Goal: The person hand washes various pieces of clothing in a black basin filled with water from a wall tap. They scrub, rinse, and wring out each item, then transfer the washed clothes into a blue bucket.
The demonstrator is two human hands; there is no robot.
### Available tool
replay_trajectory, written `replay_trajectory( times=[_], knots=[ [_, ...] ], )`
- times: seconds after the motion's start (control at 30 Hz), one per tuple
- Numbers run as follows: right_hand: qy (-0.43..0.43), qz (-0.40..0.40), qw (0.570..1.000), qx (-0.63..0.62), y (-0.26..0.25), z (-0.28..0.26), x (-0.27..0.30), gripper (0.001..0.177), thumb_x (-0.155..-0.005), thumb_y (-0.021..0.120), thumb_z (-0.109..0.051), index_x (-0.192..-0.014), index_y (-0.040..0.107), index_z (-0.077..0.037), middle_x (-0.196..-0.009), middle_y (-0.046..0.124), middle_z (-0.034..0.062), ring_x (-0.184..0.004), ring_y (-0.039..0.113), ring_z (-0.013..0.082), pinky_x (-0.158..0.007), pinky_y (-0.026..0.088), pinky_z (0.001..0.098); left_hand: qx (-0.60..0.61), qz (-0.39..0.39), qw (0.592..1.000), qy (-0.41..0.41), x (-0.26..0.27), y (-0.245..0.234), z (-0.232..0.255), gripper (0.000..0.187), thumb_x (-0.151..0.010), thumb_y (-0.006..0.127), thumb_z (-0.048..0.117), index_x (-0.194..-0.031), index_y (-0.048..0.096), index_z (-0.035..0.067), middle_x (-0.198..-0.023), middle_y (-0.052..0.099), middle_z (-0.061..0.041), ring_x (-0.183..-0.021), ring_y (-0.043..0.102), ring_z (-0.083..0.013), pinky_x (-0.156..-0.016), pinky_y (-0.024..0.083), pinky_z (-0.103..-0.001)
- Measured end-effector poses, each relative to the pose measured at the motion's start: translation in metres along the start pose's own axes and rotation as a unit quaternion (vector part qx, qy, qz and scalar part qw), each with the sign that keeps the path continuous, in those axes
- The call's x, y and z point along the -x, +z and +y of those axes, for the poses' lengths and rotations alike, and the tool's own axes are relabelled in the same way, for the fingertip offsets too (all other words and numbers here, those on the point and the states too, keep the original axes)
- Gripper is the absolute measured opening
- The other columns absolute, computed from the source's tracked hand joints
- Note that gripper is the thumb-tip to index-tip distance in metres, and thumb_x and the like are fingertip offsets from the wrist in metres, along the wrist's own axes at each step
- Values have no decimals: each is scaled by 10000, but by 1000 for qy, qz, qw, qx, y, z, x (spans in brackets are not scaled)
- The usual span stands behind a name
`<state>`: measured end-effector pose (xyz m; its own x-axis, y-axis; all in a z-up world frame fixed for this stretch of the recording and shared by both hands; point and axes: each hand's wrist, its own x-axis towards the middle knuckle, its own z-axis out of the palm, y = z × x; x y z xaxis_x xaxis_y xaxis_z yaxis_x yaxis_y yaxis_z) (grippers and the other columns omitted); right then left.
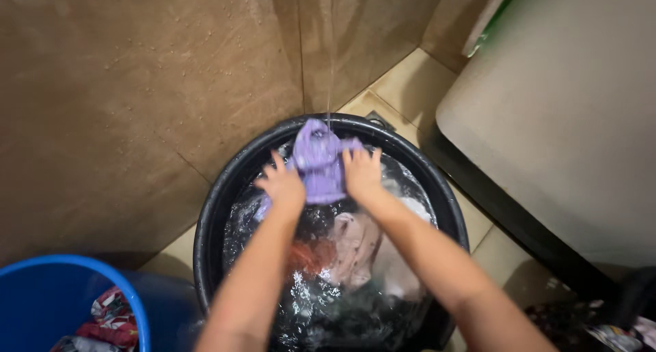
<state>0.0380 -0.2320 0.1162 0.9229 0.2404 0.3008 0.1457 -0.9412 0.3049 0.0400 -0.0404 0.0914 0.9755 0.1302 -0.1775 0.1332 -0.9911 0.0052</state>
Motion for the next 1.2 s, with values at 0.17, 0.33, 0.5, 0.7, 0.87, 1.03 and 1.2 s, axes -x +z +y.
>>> replay_trajectory(
  times=[0.17, 0.33, 0.5, 0.7, 0.87, 1.03, 1.2],
  knots=[
    [25, -290, 927, -235, 72, -45, 71, 787, -828, 663, -345, -1531, 408, -99, -1334, 564, 152, -1276, 529, 300, -1100, 332, 535, 67, -31, 997, 24, 38, 158, -15, 488, -949, 498, 258, -1433, 557, 239, -1656, 288, -62, -1342, 454, -349, -1016, 405, -585],
    [-10, -414, 870, -268, 149, -47, 106, 577, -836, 664, -358, -1340, 554, -100, -1248, 641, 166, -1173, 611, 322, -1021, 429, 505, 35, -219, 973, 57, 40, 212, -39, 586, -977, 484, 294, -1556, 402, 273, -1591, 285, -92, -1349, 407, -377, -1037, 353, -611],
    [-8, -432, 869, -240, 168, -42, 102, 409, -845, 664, -370, -1150, 701, -100, -1162, 719, 181, -1070, 693, 344, -941, 526, 475, -30, -194, 979, -50, 39, 143, -50, 421, -983, 580, 269, -1397, 640, 222, -1628, 404, -33, -1450, 440, -274, -1126, 372, -540],
    [155, -239, 850, -444, 109, -38, 43, 327, -873, 673, -344, -1058, 764, -90, -1038, 762, 222, -993, 728, 380, -919, 565, 465, 142, -194, 971, -8, 11, 109, -37, 522, -948, 566, 125, -1465, 499, 132, -1627, 280, -219, -1383, 478, -415, -1117, 420, -514],
    [-2, -51, 742, -669, 121, -76, 13, 901, -818, 924, -251, -1418, 376, 139, -1293, 539, 320, -1233, 565, 415, -1002, 466, 489, 165, -203, 961, 93, 1, 131, -30, 738, -872, 602, 75, -1554, 323, 74, -1555, 247, -374, -1334, 464, -492, -1100, 418, -468],
    [285, -75, 527, -797, 149, -117, 76, 294, -1026, 679, -153, -1148, 635, 110, -1065, 681, 254, -969, 659, 262, -866, 546, 350, 309, -213, 921, 101, -22, 155, -75, 718, -798, 592, 105, -1504, 460, 133, -1386, 610, -302, -1249, 637, -392, -1053, 515, -417],
    [15, -38, 618, -785, 92, -139, 121, 342, -917, 595, 45, -1253, 565, -13, -1141, 660, 103, -1073, 649, 205, -983, 508, 382, 229, -100, 952, 180, -10, 132, -66, 572, -849, 599, 66, -1416, 528, 56, -1405, 443, -422, -1136, 621, -474, -1010, 496, -464]
  ],
)
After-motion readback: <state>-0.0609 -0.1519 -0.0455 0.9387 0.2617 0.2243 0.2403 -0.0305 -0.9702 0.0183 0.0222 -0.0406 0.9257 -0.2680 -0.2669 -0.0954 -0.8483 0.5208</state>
